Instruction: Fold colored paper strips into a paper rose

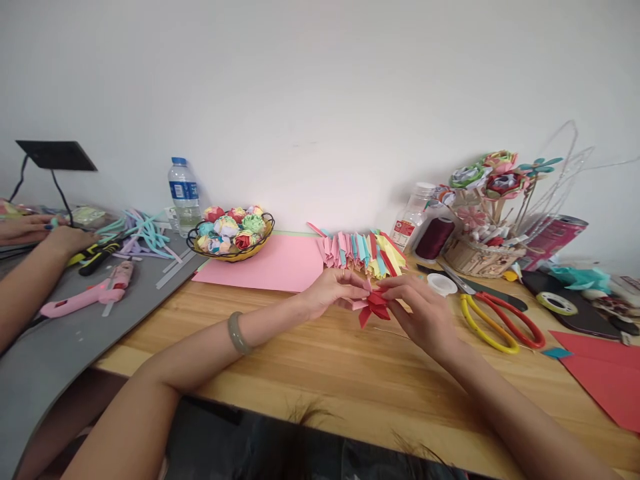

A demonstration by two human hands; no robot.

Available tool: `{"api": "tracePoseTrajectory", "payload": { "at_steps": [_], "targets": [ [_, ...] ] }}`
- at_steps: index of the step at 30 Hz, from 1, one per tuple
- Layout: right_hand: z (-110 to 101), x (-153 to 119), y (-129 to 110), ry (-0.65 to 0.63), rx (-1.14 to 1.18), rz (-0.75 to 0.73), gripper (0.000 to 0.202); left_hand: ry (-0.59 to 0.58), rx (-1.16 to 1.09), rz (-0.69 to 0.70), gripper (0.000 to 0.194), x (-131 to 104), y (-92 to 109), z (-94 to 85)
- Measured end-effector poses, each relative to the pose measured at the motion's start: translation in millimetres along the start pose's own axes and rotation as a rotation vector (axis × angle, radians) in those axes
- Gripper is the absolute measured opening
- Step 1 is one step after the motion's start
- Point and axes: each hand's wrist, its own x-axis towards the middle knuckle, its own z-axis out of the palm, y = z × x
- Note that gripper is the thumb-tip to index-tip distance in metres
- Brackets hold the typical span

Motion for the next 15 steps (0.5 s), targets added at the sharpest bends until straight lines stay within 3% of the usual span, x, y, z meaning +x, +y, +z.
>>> {"api": "tracePoseTrajectory", "payload": {
  "at_steps": [5, 11, 15],
  "targets": [
    [-4, 3, -1, 0.057, 0.033, 0.100, 0.010, 0.074, 0.315, 0.358, 0.016, -3, 2, 6.9],
    [-8, 8, -7, -0.051, 0.377, 0.479, 0.014, 0.227, 0.648, 0.724, 0.010, -9, 2, 5.8],
    [-10, 11, -11, -0.022, 0.366, 0.485, 0.016, 0.241, 0.836, 0.901, 0.008, -7, -3, 1.6]
  ]
}}
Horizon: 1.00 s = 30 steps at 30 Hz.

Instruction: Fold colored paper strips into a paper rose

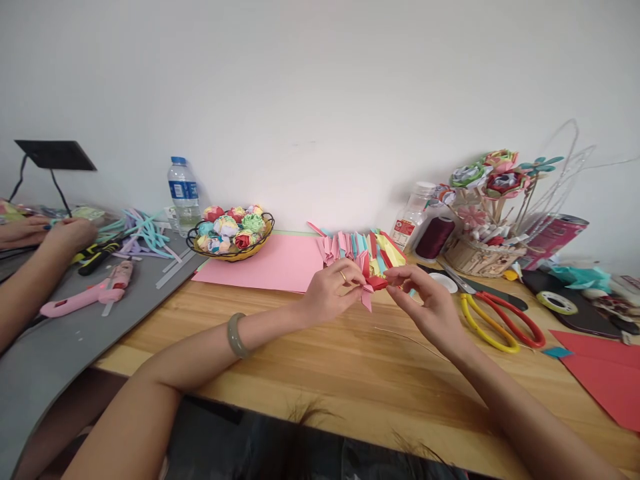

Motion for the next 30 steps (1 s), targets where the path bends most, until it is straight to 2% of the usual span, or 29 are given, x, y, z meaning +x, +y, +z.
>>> {"api": "tracePoseTrajectory", "payload": {
  "at_steps": [4, 10, 23, 30],
  "targets": [
    [3, -1, -4, -0.049, 0.029, 0.028, 0.021, 0.020, 0.111, 0.195, 0.005, -3, -5, 2.2],
    [6, -2, -2, -0.114, 0.186, 0.044, 0.016, -0.013, 0.330, 0.315, 0.006, -7, -8, 4.4],
    [5, 4, 12, -0.093, 0.284, 0.161, 0.022, -0.069, 0.385, 0.281, 0.011, -10, -16, 6.1],
    [8, 2, 13, -0.048, 0.354, 0.128, 0.017, -0.026, 0.346, 0.243, 0.007, -11, -16, 7.5]
  ]
}}
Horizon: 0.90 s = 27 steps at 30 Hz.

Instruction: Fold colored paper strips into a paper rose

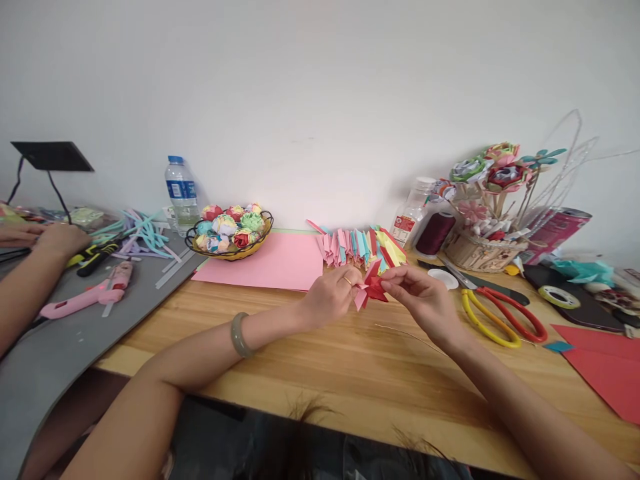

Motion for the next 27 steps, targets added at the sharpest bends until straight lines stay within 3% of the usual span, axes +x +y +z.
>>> {"api": "tracePoseTrajectory", "payload": {
  "at_steps": [7, 10, 14, 18, 27],
  "targets": [
    [1, -2, -2, 0.057, -0.078, -0.010, 0.016, 0.081, 0.043, -0.037, 0.006, 0, 3, 2.1],
    [1, -2, -4, 0.011, -0.209, -0.004, 0.020, 0.046, 0.093, 0.005, 0.008, -3, 1, 3.8],
    [3, -3, -5, -0.064, -0.583, -0.248, 0.025, -0.052, 0.136, 0.097, 0.011, -7, -4, 5.8],
    [3, -2, -1, -0.058, -0.853, -0.521, 0.024, -0.058, 0.102, 0.106, 0.010, -10, -8, 8.0],
    [1, -1, 4, -0.094, -0.945, -0.578, 0.022, -0.061, 0.163, 0.039, 0.011, -13, -9, 10.5]
  ]
}}
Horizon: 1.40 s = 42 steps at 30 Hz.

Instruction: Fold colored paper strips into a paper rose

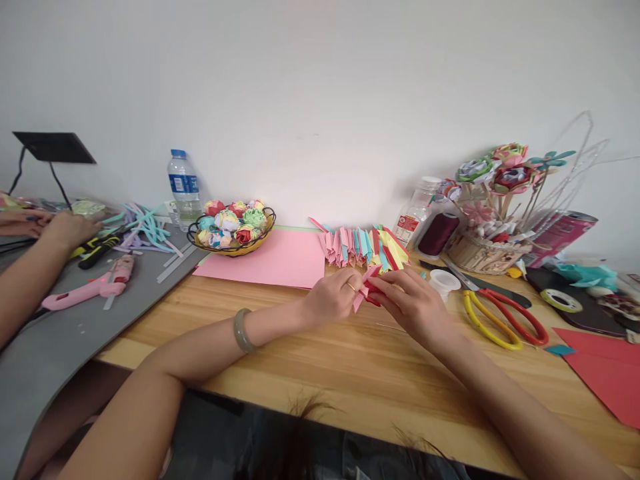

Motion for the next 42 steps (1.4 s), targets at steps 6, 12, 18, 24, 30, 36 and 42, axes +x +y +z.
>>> {"api": "tracePoseTrajectory", "payload": {
  "at_steps": [6, 12, 18, 24, 30, 36, 42],
  "targets": [
    [3, -1, -1, 0.029, 0.072, 0.043, 0.021, 0.058, 0.041, 0.053, 0.007, 1, 5, 0.2],
    [-3, 3, -4, 0.005, 0.324, 0.234, 0.015, 0.068, 0.080, 0.189, 0.009, 4, 6, -5.7],
    [-11, 9, -4, -0.205, 0.741, 0.520, 0.025, 0.093, 0.180, 0.382, 0.010, 6, 1, -8.1],
    [-8, 11, -4, -0.127, 0.684, 0.498, 0.026, 0.042, 0.218, 0.486, 0.009, 3, -1, -5.4],
    [-5, 10, -6, -0.063, 0.639, 0.466, 0.021, 0.096, 0.309, 0.590, 0.009, 4, -1, -5.8],
    [-3, 8, -5, -0.082, 0.589, 0.445, 0.022, 0.013, 0.242, 0.556, 0.012, 4, -2, -5.5],
    [-2, 8, -7, -0.081, 0.553, 0.366, 0.023, 0.022, 0.256, 0.572, 0.010, 2, -1, -5.4]
  ]
}}
